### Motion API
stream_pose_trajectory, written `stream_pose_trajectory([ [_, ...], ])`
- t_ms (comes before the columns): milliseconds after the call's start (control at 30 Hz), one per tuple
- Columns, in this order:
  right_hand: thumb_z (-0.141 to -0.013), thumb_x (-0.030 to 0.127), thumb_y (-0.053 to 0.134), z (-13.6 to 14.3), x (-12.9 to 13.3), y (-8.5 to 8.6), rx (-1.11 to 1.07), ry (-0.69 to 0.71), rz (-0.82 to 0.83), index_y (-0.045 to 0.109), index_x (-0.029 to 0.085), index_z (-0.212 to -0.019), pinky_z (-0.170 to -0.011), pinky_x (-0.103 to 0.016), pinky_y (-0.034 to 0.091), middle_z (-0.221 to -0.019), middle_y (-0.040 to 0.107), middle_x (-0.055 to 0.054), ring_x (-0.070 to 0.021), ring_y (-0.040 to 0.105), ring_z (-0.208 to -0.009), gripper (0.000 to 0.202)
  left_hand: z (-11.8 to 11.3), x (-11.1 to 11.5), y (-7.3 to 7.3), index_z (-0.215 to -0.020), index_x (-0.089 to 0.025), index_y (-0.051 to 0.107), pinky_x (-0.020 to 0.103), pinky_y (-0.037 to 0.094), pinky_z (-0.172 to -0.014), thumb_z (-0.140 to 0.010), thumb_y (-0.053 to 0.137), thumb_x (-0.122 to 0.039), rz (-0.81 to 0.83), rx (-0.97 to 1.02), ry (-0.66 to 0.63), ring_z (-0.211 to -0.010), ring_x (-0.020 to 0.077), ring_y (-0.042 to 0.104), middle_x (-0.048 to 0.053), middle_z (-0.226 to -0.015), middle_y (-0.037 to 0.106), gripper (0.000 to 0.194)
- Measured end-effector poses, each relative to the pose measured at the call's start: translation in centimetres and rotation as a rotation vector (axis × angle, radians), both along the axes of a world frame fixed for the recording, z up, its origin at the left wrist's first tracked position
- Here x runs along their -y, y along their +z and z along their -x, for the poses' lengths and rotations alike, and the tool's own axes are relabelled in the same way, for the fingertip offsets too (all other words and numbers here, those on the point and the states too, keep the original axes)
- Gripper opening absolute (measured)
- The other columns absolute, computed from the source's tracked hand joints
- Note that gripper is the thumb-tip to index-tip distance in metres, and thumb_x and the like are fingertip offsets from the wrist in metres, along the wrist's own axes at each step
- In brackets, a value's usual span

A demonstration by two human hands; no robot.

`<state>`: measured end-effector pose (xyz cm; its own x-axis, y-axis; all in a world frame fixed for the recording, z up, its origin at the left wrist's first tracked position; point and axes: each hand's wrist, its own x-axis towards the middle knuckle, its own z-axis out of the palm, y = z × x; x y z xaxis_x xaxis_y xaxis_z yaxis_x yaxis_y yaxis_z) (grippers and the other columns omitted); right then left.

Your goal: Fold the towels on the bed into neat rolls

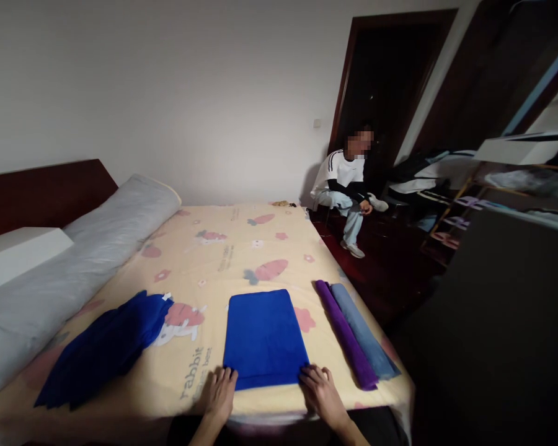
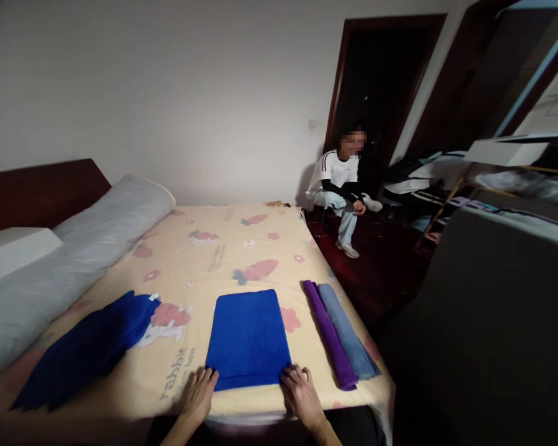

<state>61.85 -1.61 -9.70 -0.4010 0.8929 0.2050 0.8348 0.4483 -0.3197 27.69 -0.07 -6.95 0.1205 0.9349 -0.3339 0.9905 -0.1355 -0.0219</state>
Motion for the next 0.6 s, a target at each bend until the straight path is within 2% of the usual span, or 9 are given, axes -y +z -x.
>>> stream_pose_trajectory([
  [167, -0.088, 0.017, 0.051, 0.5, -0.9, 0.7, -0.004, -0.066, -0.018, 0.069, 0.03, -0.105, -0.085, -0.038, 0.037, -0.104, 0.068, -0.007, -0.0228, 0.058, -0.098, 0.028, 1.1, 0.0, 0.1, -0.138, -0.025, 0.049, 0.044, 0.028, -0.115, -0.084, 0.021, 0.002, -0.03, 0.043, -0.019, -0.139, 0.0228, 0.038, 0.007, -0.144, 0.052, 0.067],
  [267, -0.086, 0.014, 0.048, 0.2, -1.4, 0.3, -0.025, -0.062, 0.026, 0.07, 0.028, -0.102, -0.085, -0.036, 0.037, -0.103, 0.068, -0.006, -0.0216, 0.058, -0.097, 0.031, 1.6, 0.1, 0.1, -0.133, -0.026, 0.053, 0.042, 0.029, -0.113, -0.084, 0.023, 0.002, -0.051, 0.087, -0.029, -0.137, 0.022, 0.039, 0.006, -0.139, 0.055, 0.064],
  [367, -0.079, 0.013, 0.047, -0.3, -1.9, 0.0, -0.071, -0.075, 0.079, 0.071, 0.024, -0.098, -0.088, -0.036, 0.038, -0.11, 0.067, -0.008, -0.022, 0.058, -0.102, 0.032, 1.6, 0.2, 0.5, -0.127, -0.025, 0.056, 0.041, 0.028, -0.112, -0.083, 0.023, 0.001, -0.078, 0.099, -0.027, -0.133, 0.0217, 0.042, 0.006, -0.134, 0.058, 0.061],
  [467, -0.08, 0.022, 0.048, -1.1, -2.3, -0.2, -0.164, -0.15, 0.152, 0.073, 0.024, -0.095, -0.091, -0.039, 0.04, -0.116, 0.066, -0.009, -0.0251, 0.059, -0.106, 0.029, 1.6, 0.2, 1.2, -0.119, -0.025, 0.059, 0.04, 0.027, -0.11, -0.082, 0.027, -0.001, -0.1, 0.106, -0.025, -0.128, 0.0208, 0.045, 0.005, -0.127, 0.061, 0.055],
  [600, -0.079, 0.038, 0.051, -1.9, -3.0, -0.4, -0.307, -0.244, 0.269, 0.074, 0.024, -0.087, -0.091, -0.043, 0.044, -0.105, 0.07, -0.009, -0.0295, 0.061, -0.105, 0.028, 2.0, 0.2, 2.0, -0.104, -0.026, 0.062, 0.034, 0.028, -0.105, -0.079, 0.035, -0.002, -0.122, 0.173, 0.017, -0.118, 0.0176, 0.05, 0.001, -0.115, 0.064, 0.044],
])
